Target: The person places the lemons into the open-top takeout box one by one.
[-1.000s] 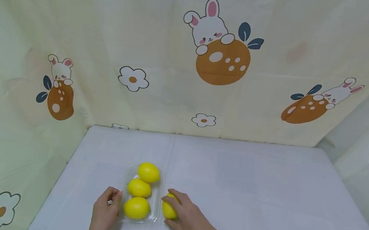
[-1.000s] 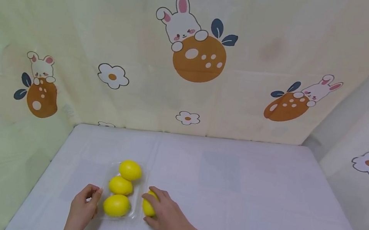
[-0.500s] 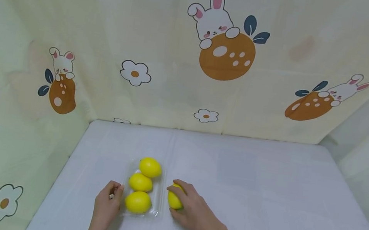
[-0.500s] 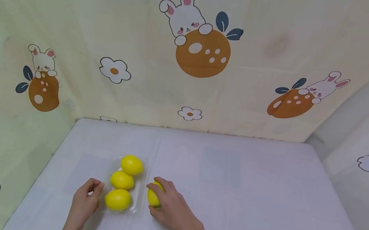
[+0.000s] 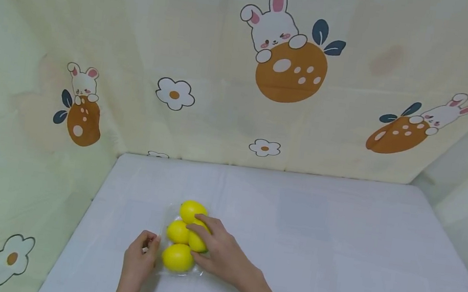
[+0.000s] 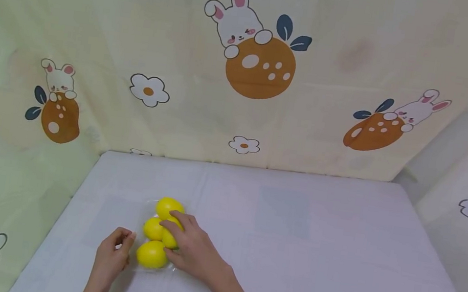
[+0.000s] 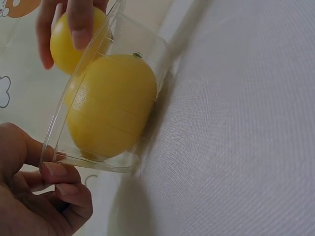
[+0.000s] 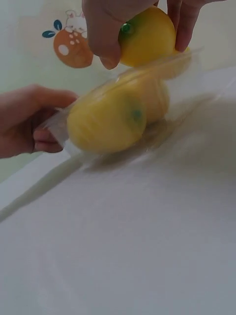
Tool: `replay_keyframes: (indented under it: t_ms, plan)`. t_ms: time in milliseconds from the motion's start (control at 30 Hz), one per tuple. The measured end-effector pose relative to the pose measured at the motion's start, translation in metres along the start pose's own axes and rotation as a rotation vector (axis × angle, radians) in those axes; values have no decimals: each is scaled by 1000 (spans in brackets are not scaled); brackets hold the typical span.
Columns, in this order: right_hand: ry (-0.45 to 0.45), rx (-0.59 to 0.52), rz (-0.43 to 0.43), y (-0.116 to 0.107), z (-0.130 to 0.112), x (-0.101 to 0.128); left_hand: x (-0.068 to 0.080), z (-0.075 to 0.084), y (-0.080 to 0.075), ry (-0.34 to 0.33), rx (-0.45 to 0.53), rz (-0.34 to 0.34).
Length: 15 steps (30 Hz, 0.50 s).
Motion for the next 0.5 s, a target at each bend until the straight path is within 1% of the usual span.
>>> replay_keyframes:
  t_ms: [100,233,367,500]
  plan:
    - [0,30,4,8,-1,-2,0,0,1,6,-5,4]
    - [11,56,5,13,-1,-2,0,1,1,11,-5,-1]
    - [5,71,-4,14,0,0,-1,1,0,7,-3,-6]
    - [9,66,-12,10,0,-1,-4,4,-1,18,2,-2]
Point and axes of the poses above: each hand's wrist, its own x-axis away from the middle knuckle, its own y-axis out of the palm, z = x × y, the point moved 1 cm from there along -x, towards the middle knuckle, and after that the axes turned 1 degree about x, right-handed, at the moved point
